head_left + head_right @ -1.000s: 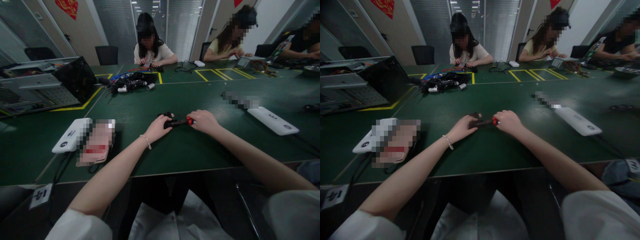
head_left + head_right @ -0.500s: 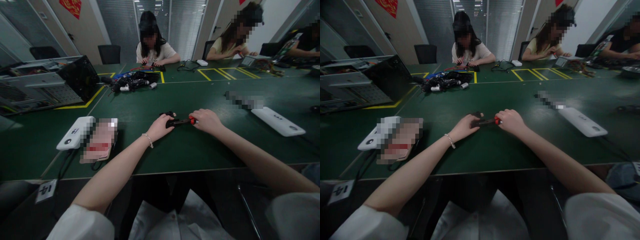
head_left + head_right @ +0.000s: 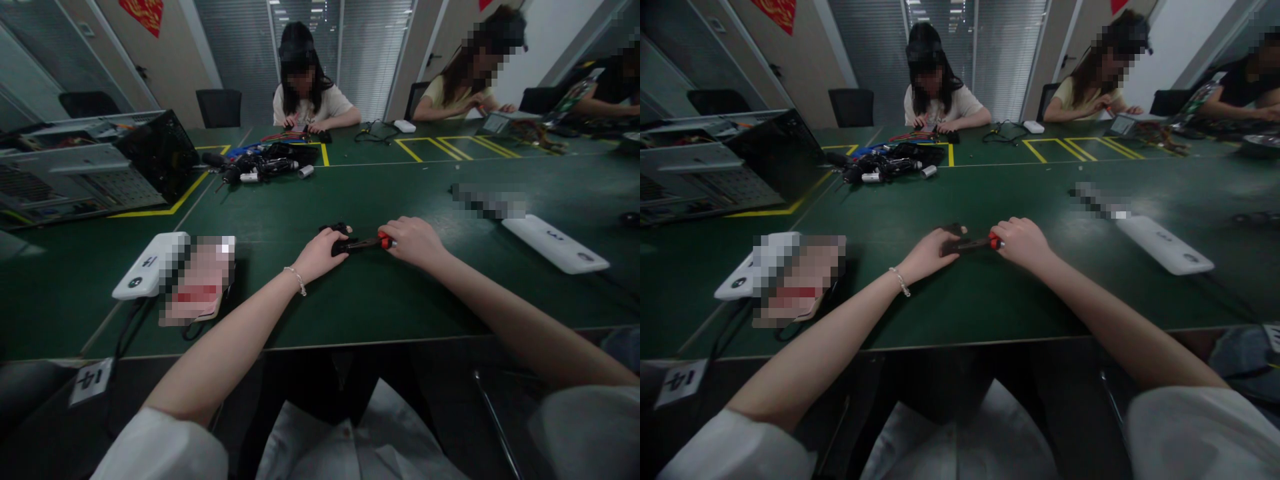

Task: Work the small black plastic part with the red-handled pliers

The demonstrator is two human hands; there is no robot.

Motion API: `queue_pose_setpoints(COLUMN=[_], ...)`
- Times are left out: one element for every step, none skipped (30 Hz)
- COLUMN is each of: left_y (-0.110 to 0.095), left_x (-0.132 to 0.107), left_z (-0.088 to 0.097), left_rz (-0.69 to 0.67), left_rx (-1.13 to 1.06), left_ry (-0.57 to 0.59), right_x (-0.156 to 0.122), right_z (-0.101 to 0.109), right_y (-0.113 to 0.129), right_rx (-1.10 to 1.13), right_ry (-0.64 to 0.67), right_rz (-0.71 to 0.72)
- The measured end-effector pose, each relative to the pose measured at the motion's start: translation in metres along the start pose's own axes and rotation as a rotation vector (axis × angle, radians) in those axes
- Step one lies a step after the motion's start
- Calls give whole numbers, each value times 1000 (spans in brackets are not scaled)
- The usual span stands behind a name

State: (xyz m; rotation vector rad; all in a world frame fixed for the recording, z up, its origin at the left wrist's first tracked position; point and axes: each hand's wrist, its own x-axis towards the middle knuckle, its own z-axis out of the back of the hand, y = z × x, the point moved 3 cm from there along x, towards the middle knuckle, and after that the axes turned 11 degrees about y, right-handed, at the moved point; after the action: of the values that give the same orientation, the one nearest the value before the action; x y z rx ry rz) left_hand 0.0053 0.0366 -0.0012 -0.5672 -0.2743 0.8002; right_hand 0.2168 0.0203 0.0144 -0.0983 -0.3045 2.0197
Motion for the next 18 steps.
queue_pose_setpoints(left_y=[0,0,-1,-1,-1,-2,-2,-2,-2,-2,-2,-2,-2,-2,-2,-2,-2,-2], left_x=[0,0,0,0,0,0,0,0,0,0,0,0,0,-1,-1,-1,-1,-1], left_z=[0,0,0,0,1,1,1,1,1,1,1,1,1,2,2,2,2,2], left_rz=[-1,-1,-2,-3,-5,-4,-1,3,7,9,10,8,6,5,3,3,4,4], left_rx=[2,5,8,12,16,18,18,16,13,11,10,9,7,5,2,0,-1,0], left_ry=[0,0,0,-3,-8,-8,-9,-6,-2,3,5,6,4,2,1,2,4,4], right_x=[0,0,0,0,1,1,1,1,2,2,2,2,2,1,1,0,0,0], right_z=[0,-1,-1,-2,-3,-4,-5,-5,-6,-6,-6,-5,-4,-4,-3,-2,-1,0], right_y=[0,-1,-1,-1,-2,-2,-1,-1,-1,0,0,0,0,0,0,0,0,0], right_rx=[-2,0,5,11,18,25,33,42,54,64,70,73,70,61,48,34,20,7], right_ry=[-3,-3,-1,2,7,12,18,26,34,41,45,46,43,36,28,20,13,7], right_rz=[5,7,5,0,-7,-15,-24,-31,-35,-38,-39,-38,-36,-30,-25,-17,-10,-5])
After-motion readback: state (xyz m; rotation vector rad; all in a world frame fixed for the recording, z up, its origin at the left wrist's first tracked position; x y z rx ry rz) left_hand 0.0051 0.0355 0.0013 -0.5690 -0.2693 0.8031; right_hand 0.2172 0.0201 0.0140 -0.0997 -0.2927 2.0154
